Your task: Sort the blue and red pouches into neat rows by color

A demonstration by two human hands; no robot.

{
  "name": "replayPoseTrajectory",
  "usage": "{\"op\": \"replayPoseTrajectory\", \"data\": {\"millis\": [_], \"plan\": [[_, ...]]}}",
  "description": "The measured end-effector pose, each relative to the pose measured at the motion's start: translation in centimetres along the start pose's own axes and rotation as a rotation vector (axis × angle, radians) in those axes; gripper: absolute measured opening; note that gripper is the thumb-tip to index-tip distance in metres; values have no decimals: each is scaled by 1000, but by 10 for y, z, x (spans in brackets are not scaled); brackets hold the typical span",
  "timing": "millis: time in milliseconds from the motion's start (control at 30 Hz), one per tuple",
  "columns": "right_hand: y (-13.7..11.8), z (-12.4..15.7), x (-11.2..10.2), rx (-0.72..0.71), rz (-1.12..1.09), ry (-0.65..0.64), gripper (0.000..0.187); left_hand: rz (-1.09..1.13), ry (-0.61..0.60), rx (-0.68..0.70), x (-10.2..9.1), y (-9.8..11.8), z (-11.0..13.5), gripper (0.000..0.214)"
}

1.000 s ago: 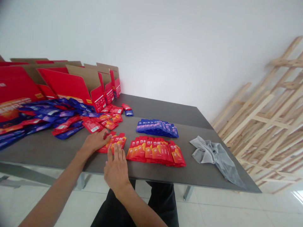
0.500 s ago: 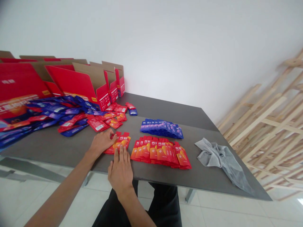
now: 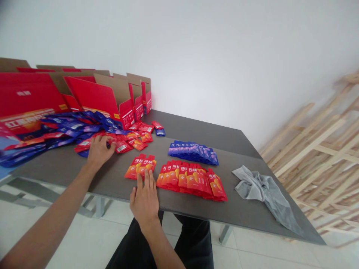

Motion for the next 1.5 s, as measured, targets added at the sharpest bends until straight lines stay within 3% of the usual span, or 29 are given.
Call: {"op": "replayPoseTrajectory", "data": {"millis": [100, 267, 533, 833, 1033, 1267, 1500], "plan": [[1, 0, 0, 12, 2, 8, 54, -56, -124, -11, 17, 1, -1, 57], [1, 0, 1, 18, 10, 25, 53, -109, -275, 31, 34, 28, 8, 80], [0, -1, -1, 18, -14, 34, 52, -110, -262, 49, 26, 58, 17, 69], [1, -2, -1, 26, -24, 34, 49, 61, -79, -218, -12, 81, 45, 49], [2, -1, 0, 16, -36, 47, 49, 262, 8, -345, -40, 79, 77, 40], [0, 0, 0, -3, -31, 50, 48, 279, -21, -424, -56, 54, 122, 41], [-3, -1, 0, -38, -53, -3, 50, 154, -120, -366, -46, 19, 131, 49]]}}
Point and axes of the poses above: each hand's wrist, its own z-axis away from the middle knuckle, its own x-axis out of the palm, y = z × x, the point moved 6 cm from there along -z, towards the middle knuckle, and after that the axes turned 7 degrees about y, right-handed, at the moved point
